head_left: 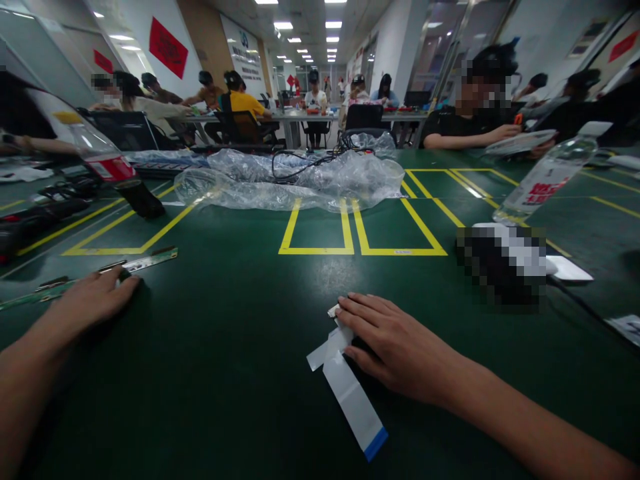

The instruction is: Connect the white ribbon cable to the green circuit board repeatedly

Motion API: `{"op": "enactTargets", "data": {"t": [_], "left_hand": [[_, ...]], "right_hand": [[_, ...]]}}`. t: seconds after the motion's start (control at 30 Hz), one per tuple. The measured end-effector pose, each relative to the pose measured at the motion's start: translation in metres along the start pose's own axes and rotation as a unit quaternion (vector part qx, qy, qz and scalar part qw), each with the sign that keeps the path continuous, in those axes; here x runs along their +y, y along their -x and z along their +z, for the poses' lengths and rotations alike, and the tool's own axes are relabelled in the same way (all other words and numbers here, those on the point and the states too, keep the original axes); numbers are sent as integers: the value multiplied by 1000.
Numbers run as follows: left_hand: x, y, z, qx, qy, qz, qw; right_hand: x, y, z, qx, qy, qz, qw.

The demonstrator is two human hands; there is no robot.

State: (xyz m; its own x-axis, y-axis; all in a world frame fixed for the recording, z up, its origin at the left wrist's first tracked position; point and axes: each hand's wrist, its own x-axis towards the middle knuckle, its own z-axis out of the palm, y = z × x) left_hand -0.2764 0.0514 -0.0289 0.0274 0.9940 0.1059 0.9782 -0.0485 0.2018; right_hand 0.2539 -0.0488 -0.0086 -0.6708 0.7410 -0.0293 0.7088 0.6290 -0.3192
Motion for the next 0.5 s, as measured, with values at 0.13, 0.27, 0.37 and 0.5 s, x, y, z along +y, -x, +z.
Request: {"op": "enactTargets", "data": {"t": [0.13,0.27,0.37,0.5], "left_hand": [[44,3,10,-23,-78,-47,996],[113,9,23,-45,-94,5,995],[163,17,31,-49,-95,48,993],[220,32,35,-59,-95,124,986]], "right_hand": [[1,0,-1,0,1,-7,1000],[1,1,-2,-1,-2,-2,1000],[0,2,-1,3,-3,-4,1000],[0,1,1,10,5,-11,1000]]}}
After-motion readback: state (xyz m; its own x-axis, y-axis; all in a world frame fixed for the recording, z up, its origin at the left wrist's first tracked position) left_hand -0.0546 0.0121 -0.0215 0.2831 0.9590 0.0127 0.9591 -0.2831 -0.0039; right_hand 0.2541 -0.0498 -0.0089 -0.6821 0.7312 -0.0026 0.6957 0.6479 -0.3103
